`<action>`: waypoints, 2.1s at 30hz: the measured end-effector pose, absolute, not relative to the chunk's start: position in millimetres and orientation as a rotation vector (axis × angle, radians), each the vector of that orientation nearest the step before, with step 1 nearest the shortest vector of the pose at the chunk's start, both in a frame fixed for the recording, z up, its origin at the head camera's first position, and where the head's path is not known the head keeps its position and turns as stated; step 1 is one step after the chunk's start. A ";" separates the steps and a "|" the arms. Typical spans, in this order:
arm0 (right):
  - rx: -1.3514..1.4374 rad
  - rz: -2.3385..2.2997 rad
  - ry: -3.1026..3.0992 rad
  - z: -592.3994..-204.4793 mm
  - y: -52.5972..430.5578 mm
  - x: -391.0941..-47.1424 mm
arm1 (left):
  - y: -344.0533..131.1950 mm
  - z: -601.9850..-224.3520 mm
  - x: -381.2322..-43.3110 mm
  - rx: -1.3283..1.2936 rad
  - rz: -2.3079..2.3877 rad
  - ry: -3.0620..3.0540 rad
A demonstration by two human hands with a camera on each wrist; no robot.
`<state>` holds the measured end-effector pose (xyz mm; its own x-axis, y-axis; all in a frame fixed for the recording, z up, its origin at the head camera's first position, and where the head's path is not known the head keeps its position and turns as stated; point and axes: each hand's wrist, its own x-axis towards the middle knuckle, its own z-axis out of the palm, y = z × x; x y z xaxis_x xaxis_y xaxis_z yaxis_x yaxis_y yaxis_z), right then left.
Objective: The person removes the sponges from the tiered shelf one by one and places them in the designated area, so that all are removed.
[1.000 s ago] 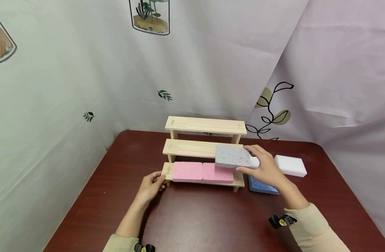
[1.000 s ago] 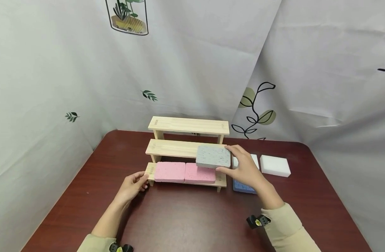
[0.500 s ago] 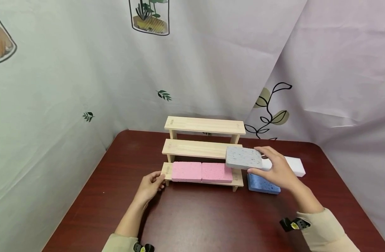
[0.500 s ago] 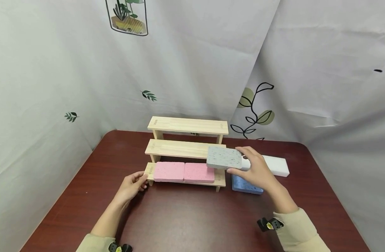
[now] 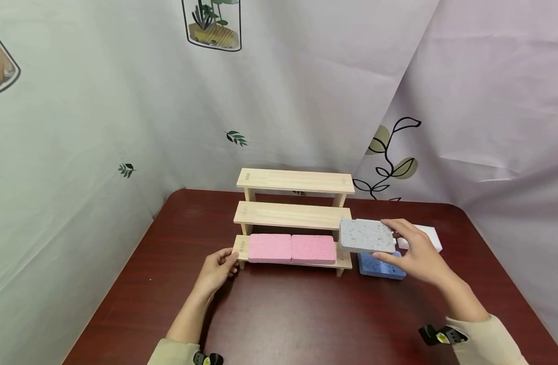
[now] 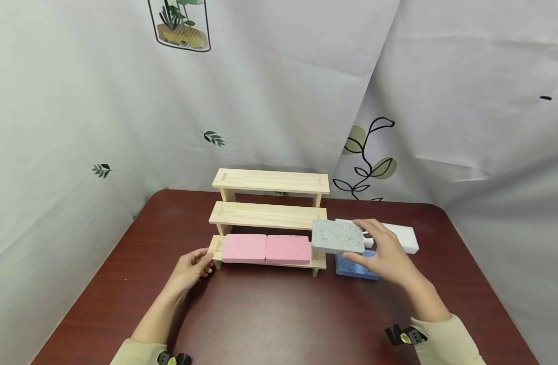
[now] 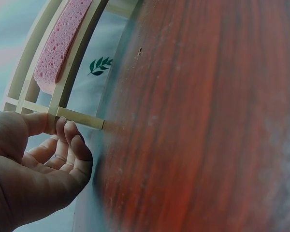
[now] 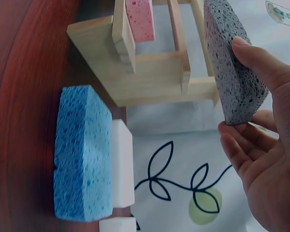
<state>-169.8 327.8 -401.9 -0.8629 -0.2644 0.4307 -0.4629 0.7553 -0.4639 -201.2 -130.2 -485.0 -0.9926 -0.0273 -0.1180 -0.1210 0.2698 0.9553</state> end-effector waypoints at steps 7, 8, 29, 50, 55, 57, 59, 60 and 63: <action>0.546 0.810 -2.626 -404.4 338.5 -163.8 | -131.8 -487.4 -202.6 -0.138 1.853 2.430; 0.548 0.805 -2.624 -404.4 339.9 -163.2 | -132.0 -488.1 -203.0 -0.142 1.850 2.430; 0.547 0.761 -2.576 -417.4 367.7 -150.6 | -131.8 -487.0 -201.9 -0.125 1.854 2.429; 0.407 0.668 -2.661 -442.4 409.1 -138.6 | -130.3 -486.4 -200.7 -0.164 1.873 2.419; 0.376 0.656 -2.705 -448.3 417.9 -136.5 | -130.3 -486.2 -200.5 -0.157 1.876 2.423; 0.347 0.651 -2.739 -449.7 421.1 -134.9 | -130.3 -486.1 -200.4 -0.152 1.876 2.421; 0.325 0.648 -2.771 -450.5 424.6 -133.6 | -130.0 -485.5 -200.2 -0.148 1.878 2.420; 0.316 0.649 -2.782 -450.8 426.3 -133.0 | -129.9 -485.2 -200.2 -0.147 1.880 2.421; 0.287 0.642 -2.806 -451.3 431.9 -130.8 | -129.3 -484.6 -200.5 -0.140 1.881 2.427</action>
